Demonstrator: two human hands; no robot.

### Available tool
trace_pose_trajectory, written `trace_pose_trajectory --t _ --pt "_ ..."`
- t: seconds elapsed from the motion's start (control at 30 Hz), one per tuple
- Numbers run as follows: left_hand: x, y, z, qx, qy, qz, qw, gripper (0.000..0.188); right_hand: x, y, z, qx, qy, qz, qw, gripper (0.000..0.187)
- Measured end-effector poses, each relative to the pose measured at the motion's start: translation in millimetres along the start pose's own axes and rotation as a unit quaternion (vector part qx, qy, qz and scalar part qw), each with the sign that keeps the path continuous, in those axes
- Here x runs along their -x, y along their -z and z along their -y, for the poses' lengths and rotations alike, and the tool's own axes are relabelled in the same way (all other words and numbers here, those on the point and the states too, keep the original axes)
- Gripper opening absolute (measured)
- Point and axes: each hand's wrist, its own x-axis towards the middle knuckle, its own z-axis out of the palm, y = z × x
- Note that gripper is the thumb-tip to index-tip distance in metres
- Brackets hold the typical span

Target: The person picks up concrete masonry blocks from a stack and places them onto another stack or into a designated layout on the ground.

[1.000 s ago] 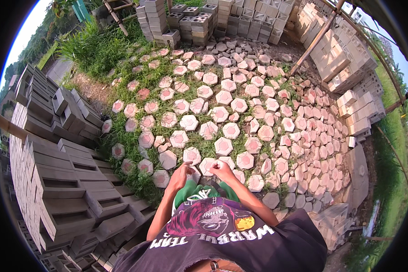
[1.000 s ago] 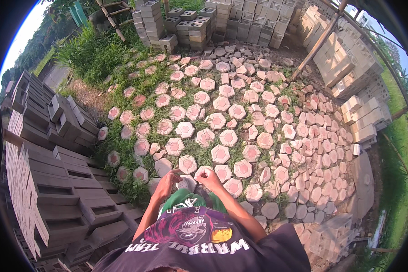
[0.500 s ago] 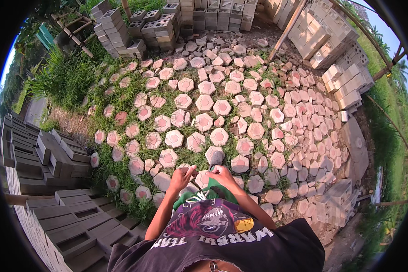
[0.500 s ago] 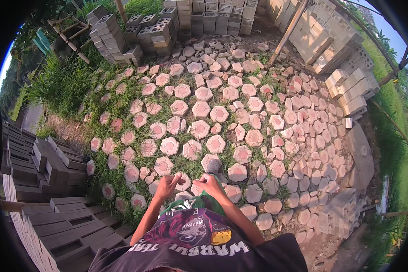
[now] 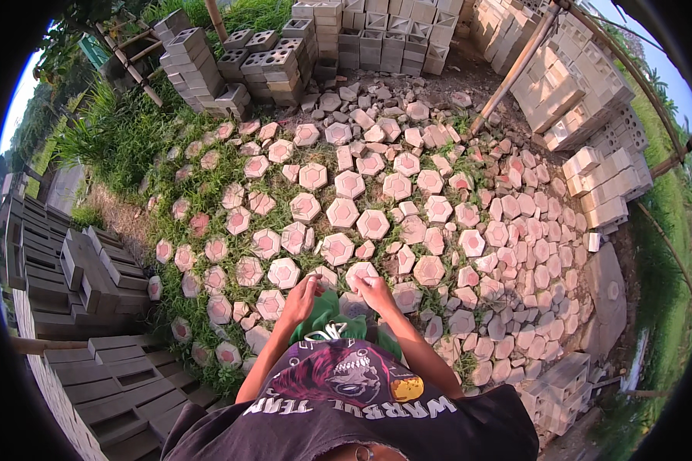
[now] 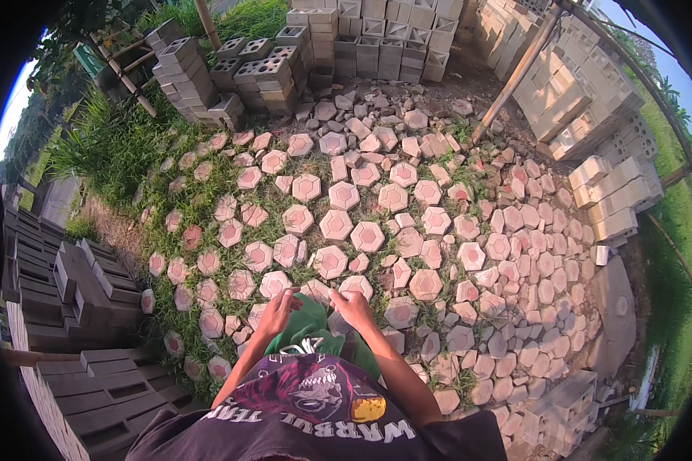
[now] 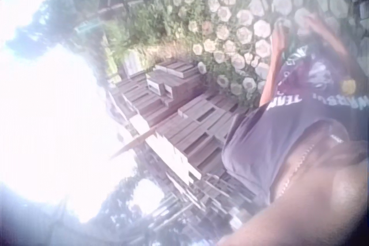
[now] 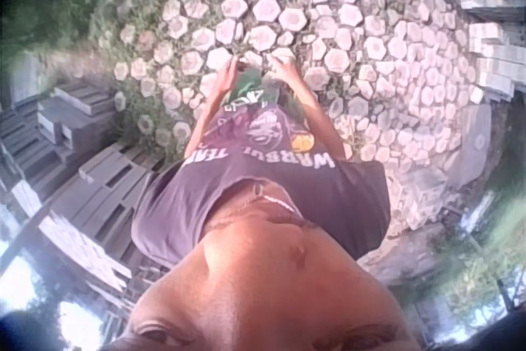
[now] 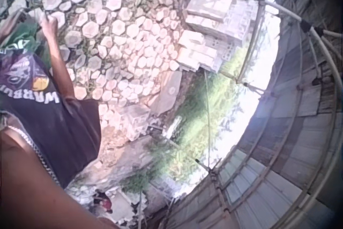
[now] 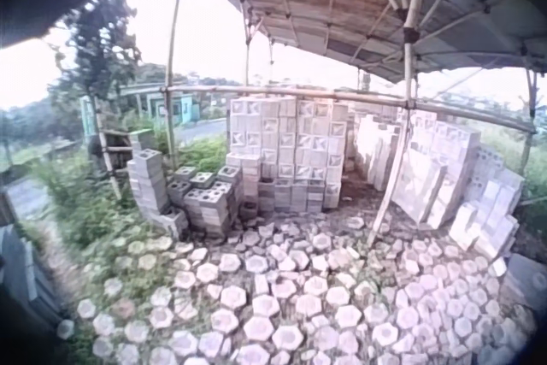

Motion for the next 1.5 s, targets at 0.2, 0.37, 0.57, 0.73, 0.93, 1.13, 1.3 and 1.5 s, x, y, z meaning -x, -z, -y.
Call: trace_pose_trajectory --t 0.2,0.37,0.57,0.73,0.93,1.13,1.3,1.5 --pt "-108 7 -11 0.002 0.044 0.107 0.993 0.049 -85 10 13 -0.08 0.01 -0.027 0.996 0.043" --pt "-240 22 -43 -0.068 -0.003 0.172 0.983 0.05 -181 36 28 -0.1 0.016 -0.05 0.994 0.031" --pt "-374 63 -128 -0.126 -0.107 0.147 0.975 0.051 -290 85 75 -0.151 0.027 -0.137 0.979 0.016" --pt "-456 90 -137 -0.118 -0.131 0.139 0.974 0.045 -356 102 111 -0.193 0.016 -0.15 0.969 0.019" --pt "-516 112 -137 -0.113 -0.016 0.096 0.989 0.046 -438 118 141 -0.049 0.01 -0.056 0.997 0.033" --pt "-594 118 -145 -0.073 0.067 0.027 0.995 0.043 -578 152 155 0.018 0.036 -0.029 0.999 0.045" --pt "-701 122 -169 -0.078 0.054 -0.059 0.994 0.039 -703 203 199 0.014 0.002 0.013 1.0 0.054" --pt "-804 113 -220 -0.084 0.064 -0.12 0.987 0.049 -784 280 239 -0.011 0.025 0.009 1.0 0.05"
